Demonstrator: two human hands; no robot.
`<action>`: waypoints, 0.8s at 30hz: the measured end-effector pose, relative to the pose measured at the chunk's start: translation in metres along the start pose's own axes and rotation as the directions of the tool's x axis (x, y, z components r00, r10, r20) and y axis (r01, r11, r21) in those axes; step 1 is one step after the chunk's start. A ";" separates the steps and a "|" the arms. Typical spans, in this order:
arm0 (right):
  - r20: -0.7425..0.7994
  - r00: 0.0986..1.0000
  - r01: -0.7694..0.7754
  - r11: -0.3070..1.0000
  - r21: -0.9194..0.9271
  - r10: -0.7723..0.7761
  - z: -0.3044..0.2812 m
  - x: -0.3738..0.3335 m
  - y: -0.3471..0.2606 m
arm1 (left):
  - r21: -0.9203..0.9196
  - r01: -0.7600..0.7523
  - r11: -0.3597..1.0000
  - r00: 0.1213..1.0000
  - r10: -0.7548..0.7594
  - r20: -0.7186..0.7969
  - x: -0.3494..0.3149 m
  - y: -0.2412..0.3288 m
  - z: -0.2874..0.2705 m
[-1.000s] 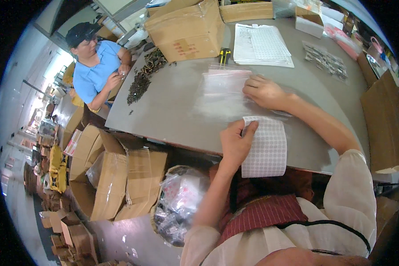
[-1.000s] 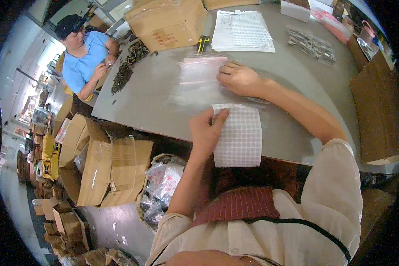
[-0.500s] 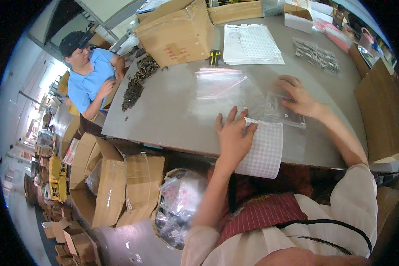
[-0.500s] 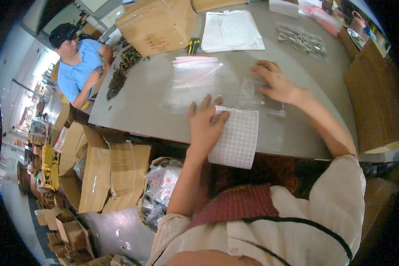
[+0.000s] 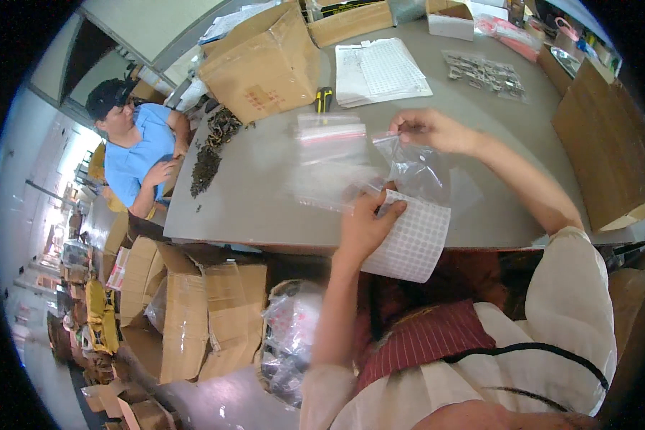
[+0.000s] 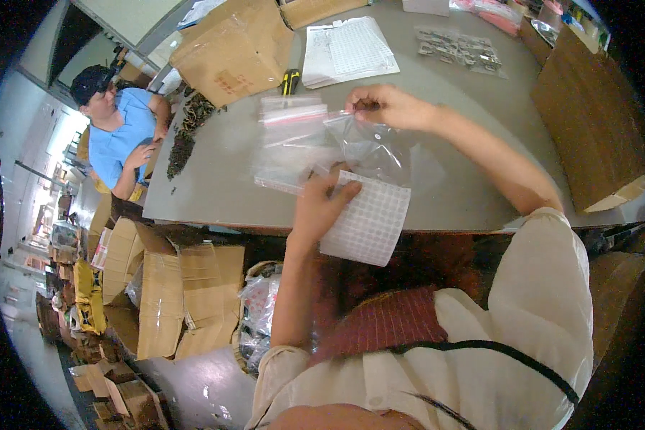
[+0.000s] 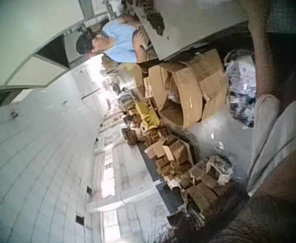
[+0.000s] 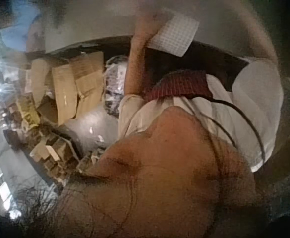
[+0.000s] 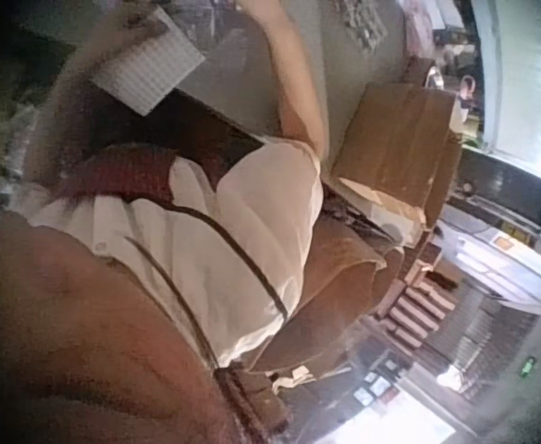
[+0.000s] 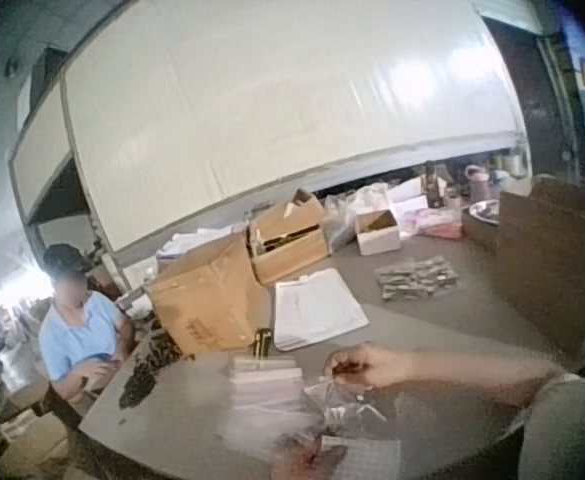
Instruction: The person packs small items into plastic bags, applies white labels to the bags, and places the filled bags into cardboard boxes.
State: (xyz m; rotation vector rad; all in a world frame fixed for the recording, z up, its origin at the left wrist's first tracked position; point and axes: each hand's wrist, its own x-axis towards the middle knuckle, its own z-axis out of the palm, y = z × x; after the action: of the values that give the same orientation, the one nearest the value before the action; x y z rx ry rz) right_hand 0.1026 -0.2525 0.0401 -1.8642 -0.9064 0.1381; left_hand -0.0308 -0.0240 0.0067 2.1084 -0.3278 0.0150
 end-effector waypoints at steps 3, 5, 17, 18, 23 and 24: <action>0.002 0.991 -0.130 0.954 0.271 0.134 -0.017 -0.002 -0.019 | -0.023 -0.027 0.999 0.999 0.028 0.027 0.001 -0.010 -0.006; 0.018 0.978 -0.199 0.915 0.351 0.206 -0.033 -0.015 -0.035 | 0.028 -0.208 0.978 0.978 0.207 0.034 0.006 -0.006 -0.011; 0.199 0.905 0.421 0.721 -0.551 -0.376 0.013 -0.011 -0.067 | -0.012 0.056 0.998 0.812 -0.039 0.583 0.073 0.017 -0.064; 0.194 0.896 0.437 0.713 -0.548 -0.400 0.013 -0.005 -0.057 | 0.040 0.101 0.994 0.761 -0.103 0.641 0.078 0.024 -0.067; 0.278 0.954 0.265 0.766 -0.586 -0.117 0.005 0.034 -0.026 | 0.154 0.142 0.978 0.699 -0.210 0.683 0.087 -0.004 -0.076; 0.371 0.905 0.040 0.826 -0.563 0.209 0.003 0.045 -0.022 | -0.024 0.103 0.994 0.760 -0.063 0.647 0.085 -0.024 -0.078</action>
State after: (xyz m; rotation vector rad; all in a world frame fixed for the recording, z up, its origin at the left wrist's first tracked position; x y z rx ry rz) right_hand 0.1217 -0.2166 0.0699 -2.4887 -1.2548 0.3760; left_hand 0.0663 0.0341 0.0399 2.0079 -0.6328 -0.7898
